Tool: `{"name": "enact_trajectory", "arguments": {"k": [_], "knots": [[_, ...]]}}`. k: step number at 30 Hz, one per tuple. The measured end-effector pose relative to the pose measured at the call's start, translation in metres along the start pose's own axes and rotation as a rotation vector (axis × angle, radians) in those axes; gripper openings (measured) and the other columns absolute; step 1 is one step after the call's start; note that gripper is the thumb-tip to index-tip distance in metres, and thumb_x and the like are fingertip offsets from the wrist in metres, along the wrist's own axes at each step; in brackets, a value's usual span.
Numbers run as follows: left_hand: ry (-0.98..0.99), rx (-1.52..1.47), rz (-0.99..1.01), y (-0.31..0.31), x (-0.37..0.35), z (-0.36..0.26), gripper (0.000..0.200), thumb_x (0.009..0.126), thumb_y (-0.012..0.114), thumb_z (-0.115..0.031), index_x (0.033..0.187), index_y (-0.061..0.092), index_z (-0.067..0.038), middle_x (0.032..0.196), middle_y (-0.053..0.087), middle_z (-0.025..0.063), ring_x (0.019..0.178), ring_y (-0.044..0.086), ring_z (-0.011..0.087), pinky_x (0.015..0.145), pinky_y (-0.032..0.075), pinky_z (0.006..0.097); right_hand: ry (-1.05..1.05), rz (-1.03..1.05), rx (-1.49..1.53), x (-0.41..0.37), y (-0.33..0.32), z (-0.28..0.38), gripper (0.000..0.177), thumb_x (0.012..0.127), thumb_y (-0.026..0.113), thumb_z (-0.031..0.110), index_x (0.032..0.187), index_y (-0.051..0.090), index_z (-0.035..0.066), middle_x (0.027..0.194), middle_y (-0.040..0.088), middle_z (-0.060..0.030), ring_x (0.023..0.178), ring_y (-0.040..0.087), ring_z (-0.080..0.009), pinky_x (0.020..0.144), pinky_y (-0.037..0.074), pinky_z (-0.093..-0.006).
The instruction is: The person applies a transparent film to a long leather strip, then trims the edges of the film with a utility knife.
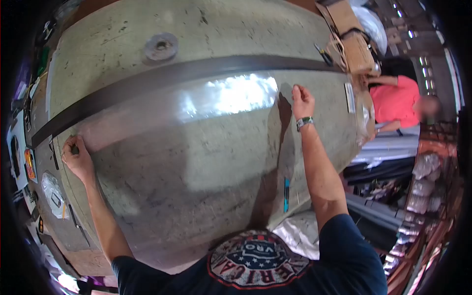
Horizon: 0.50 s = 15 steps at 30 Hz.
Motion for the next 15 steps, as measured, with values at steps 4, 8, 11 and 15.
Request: {"name": "enact_trajectory", "arguments": {"k": [4,8,11,15], "knots": [[-0.199,-0.299,-0.04,0.002,-0.002,0.029,0.034,0.098,0.071,-0.026,0.116,0.069,0.003,0.113,0.07,0.0143,0.1,0.065,0.025,0.088,0.052,0.0362,-0.026,0.014,-0.048,-0.073,-0.086,0.011,0.031,0.102,0.067,0.028,0.109,0.071,-0.003,0.088,0.069,0.0002,0.076,0.06,-0.008,0.07,0.051,-0.026],[-0.055,-0.22,-0.118,-0.034,-0.061,-0.028,0.035,0.099,0.071,-0.024,0.12,0.067,0.004,0.116,0.069,0.0163,0.104,0.065,0.027,0.093,0.051,0.0382,0.057,0.151,-0.25,-0.19,-0.17,0.024,0.032,0.099,0.069,0.029,0.107,0.071,-0.001,0.087,0.071,-0.0109,0.077,0.066,-0.0167,0.069,0.053,-0.0318],[0.041,-0.136,0.158,-0.046,-0.177,-0.123,0.037,0.1,0.07,-0.029,0.121,0.067,0.001,0.117,0.07,0.0138,0.109,0.065,0.025,0.098,0.051,0.0377,0.055,0.306,-0.342,-0.281,-0.198,0.015,0.032,0.093,0.075,0.031,0.101,0.07,0.0,0.081,0.068,-0.0158,0.073,0.067,-0.0268,0.065,0.053,-0.0368],[0.436,-0.299,0.745,-0.052,-0.352,-0.296,0.044,0.085,0.079,-0.026,0.122,0.068,-0.007,0.127,0.065,0.016,0.123,0.058,0.0347,0.108,0.043,0.0468,0.011,0.444,-0.427,-0.33,-0.18,0.021,0.041,0.087,0.08,0.035,0.103,0.064,0.002,0.089,0.065,-0.0162,0.081,0.066,-0.0358,0.071,0.053,-0.0456]]}}
Point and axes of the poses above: each hand's wrist, its own x-axis towards the middle knuckle, its own y-axis out of the palm, z = x × y, the point moved 4 cm from there along x, towards the middle knuckle
